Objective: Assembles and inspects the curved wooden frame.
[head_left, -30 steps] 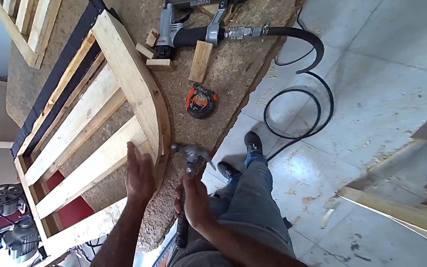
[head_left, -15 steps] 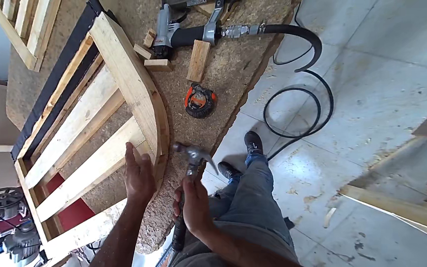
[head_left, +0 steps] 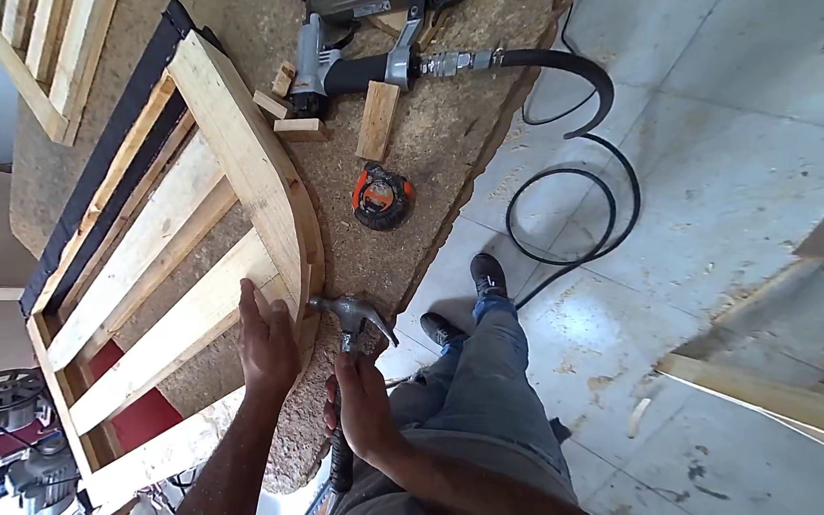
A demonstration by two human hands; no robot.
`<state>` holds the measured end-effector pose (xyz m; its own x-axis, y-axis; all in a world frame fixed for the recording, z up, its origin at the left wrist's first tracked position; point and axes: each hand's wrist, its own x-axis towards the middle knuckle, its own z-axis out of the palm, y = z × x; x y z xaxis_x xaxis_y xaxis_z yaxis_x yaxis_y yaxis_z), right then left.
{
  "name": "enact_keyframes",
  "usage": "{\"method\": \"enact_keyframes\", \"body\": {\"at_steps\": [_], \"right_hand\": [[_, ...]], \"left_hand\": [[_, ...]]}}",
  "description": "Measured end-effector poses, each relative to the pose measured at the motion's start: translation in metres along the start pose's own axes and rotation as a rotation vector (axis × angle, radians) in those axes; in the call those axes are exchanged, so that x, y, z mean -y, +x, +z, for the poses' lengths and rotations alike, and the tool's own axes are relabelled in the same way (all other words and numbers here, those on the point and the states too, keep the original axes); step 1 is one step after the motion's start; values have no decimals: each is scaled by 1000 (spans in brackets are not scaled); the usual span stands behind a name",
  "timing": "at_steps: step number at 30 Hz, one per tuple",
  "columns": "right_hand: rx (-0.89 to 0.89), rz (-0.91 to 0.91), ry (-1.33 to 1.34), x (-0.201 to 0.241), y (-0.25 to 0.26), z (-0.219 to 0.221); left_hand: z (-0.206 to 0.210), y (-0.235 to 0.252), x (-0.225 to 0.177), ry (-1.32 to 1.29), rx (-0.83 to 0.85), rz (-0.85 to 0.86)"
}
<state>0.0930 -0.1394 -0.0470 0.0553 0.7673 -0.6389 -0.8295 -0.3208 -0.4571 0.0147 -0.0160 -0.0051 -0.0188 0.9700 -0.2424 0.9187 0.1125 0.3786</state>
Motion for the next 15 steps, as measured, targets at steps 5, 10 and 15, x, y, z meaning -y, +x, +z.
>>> {"method": "enact_keyframes", "body": {"at_steps": [5,10,15], "right_hand": [[-13,-22,-17,-4,-3,1],[-19,-35,6,2,-1,2],[0,-31,2,11,2,3]], "left_hand": [[0,-2,-3,32,1,-13],[0,-1,-2,49,-3,-11],[1,2,0,50,-6,9]]}}
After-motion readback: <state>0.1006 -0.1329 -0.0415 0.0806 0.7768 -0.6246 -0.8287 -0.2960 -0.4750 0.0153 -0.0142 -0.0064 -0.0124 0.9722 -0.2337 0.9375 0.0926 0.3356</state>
